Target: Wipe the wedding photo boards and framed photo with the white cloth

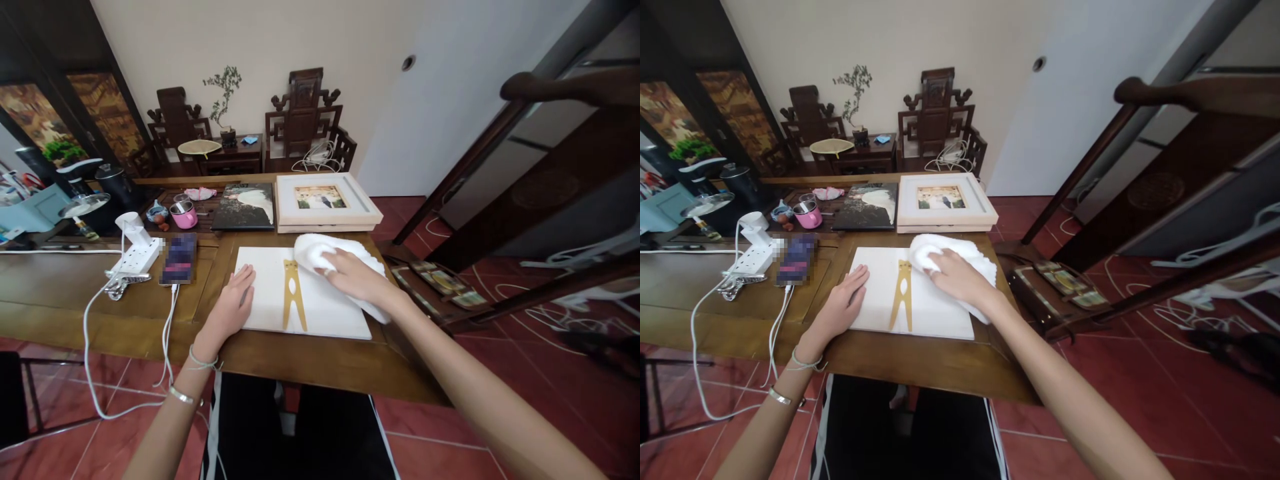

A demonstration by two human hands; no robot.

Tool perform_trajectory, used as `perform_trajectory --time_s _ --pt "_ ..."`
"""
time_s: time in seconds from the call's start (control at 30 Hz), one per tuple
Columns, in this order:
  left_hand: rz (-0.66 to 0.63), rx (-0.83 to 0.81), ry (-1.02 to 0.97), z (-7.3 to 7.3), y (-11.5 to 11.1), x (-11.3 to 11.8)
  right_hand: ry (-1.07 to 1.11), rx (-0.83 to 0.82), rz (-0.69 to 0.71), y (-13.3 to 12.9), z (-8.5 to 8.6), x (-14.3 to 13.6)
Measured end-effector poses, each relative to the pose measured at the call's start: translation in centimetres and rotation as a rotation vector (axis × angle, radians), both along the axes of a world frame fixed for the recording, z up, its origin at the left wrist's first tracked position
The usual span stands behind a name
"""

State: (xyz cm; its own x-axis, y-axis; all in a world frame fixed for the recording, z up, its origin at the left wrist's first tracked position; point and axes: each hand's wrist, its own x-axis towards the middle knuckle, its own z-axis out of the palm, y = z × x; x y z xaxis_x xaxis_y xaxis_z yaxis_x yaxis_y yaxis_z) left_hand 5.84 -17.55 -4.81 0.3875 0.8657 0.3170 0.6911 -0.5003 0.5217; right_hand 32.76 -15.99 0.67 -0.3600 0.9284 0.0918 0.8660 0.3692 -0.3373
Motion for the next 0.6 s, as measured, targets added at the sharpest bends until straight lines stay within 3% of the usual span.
perform_trajectory --time_s 0.13,0.2,0.43,0.5,0.6 --pt "0.004 0.008 -0.001 -0.1 0.0 0.0 0.004 0.028 0.027 0.6 -0.2 -1.9" --pt "0.003 0.018 -0.007 -0.1 0.0 0.0 -0.007 0.035 0.09 -1.3 -0.6 -2.8" --pt "0.009 0.015 0.0 -0.3 0.1 0.1 0.001 0.022 0.287 -11.9 -1.2 -3.7" --pt "0.012 0.013 -0.003 -0.3 0.1 0.1 0.002 0.012 0.333 -13.3 -1.0 -3.6" --pt "0.01 0.01 -0.008 -0.3 0.1 0.1 0.009 -0.005 0.342 -12.8 -0.6 -3.4"
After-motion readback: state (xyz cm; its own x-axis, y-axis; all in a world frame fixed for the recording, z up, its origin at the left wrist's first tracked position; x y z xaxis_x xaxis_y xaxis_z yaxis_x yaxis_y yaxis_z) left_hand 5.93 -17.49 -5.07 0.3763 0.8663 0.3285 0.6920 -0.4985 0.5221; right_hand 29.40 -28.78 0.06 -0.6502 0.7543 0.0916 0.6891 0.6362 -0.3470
